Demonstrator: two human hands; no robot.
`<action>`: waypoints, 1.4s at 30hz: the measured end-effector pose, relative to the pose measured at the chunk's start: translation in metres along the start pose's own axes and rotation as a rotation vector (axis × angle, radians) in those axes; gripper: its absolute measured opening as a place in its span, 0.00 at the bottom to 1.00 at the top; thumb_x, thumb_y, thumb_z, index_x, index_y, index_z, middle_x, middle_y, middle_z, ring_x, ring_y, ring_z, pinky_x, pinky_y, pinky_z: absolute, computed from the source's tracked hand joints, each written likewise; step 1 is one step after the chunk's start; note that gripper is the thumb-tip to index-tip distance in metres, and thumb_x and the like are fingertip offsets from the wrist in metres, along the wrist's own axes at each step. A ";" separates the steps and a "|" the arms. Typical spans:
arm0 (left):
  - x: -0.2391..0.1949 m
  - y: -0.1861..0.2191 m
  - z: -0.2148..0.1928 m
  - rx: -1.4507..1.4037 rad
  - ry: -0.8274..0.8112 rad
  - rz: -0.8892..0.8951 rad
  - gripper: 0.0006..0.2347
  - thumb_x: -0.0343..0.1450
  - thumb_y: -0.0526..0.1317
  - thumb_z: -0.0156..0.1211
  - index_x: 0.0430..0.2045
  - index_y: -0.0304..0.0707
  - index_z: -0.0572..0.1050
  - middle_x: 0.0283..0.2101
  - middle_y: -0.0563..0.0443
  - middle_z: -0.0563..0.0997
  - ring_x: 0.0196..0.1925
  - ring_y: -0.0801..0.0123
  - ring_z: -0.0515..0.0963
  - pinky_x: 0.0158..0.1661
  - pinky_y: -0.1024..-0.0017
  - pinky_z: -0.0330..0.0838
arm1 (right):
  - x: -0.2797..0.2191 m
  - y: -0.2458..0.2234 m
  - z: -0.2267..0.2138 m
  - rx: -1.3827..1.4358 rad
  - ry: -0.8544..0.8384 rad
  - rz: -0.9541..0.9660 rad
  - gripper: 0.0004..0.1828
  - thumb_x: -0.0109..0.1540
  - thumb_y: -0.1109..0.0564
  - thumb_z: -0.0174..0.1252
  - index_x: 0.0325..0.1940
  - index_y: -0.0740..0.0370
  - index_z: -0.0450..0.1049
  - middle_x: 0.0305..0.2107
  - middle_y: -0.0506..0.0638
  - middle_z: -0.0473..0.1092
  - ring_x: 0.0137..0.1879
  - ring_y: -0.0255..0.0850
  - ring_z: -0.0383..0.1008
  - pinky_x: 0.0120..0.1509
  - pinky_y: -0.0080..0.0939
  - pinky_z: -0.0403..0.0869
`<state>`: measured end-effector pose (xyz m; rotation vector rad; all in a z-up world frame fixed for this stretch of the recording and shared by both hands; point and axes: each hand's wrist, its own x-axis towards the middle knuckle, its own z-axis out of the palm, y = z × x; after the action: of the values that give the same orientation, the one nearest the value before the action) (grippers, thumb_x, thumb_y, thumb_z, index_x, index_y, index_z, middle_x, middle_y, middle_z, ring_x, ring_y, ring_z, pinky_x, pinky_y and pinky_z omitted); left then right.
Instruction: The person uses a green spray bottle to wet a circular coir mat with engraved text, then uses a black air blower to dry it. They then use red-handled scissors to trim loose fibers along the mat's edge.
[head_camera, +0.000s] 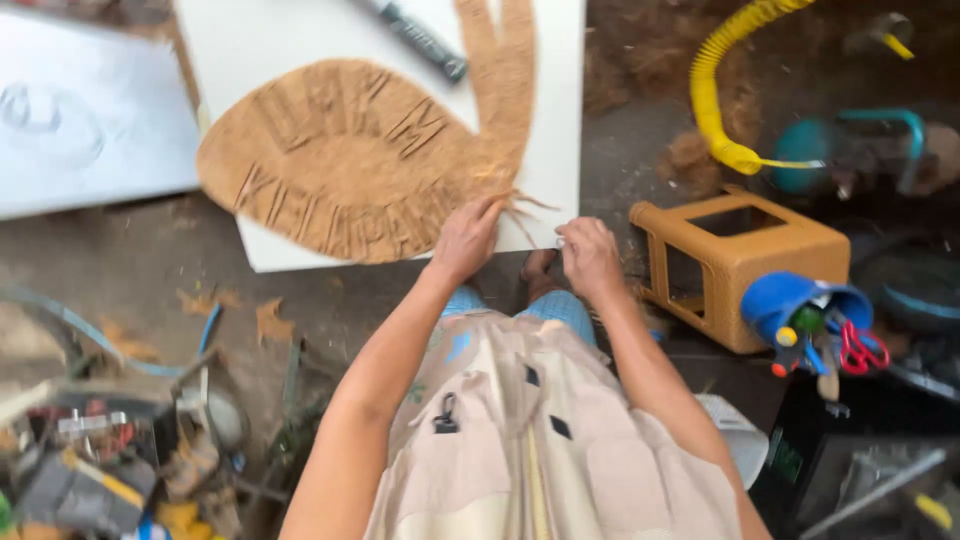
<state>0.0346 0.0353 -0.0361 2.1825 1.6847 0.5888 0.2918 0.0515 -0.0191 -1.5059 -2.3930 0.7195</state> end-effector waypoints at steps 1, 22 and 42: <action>-0.003 0.002 0.001 -0.004 -0.026 0.005 0.15 0.66 0.35 0.59 0.48 0.39 0.77 0.50 0.45 0.78 0.51 0.59 0.80 0.49 0.70 0.73 | -0.020 0.000 0.001 0.017 0.010 0.071 0.13 0.57 0.61 0.58 0.44 0.50 0.77 0.39 0.44 0.69 0.52 0.45 0.72 0.51 0.45 0.70; 0.004 0.133 -0.055 -0.312 -0.655 0.242 0.13 0.74 0.46 0.53 0.20 0.39 0.73 0.18 0.52 0.74 0.17 0.64 0.72 0.19 0.64 0.63 | -0.374 0.019 -0.002 0.554 0.506 1.670 0.12 0.62 0.51 0.57 0.48 0.49 0.79 0.41 0.44 0.78 0.45 0.40 0.77 0.50 0.39 0.71; -0.021 0.263 -0.034 -0.365 -0.546 0.104 0.08 0.75 0.41 0.52 0.27 0.40 0.69 0.26 0.51 0.70 0.26 0.59 0.71 0.30 0.64 0.63 | -0.342 0.339 -0.024 0.227 0.916 1.268 0.23 0.59 0.42 0.63 0.48 0.58 0.68 0.40 0.56 0.72 0.44 0.53 0.73 0.48 0.51 0.70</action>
<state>0.2326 -0.0520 0.1197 1.9378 1.0916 0.2577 0.7204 -0.1265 -0.1495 -2.3966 -0.5501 0.2836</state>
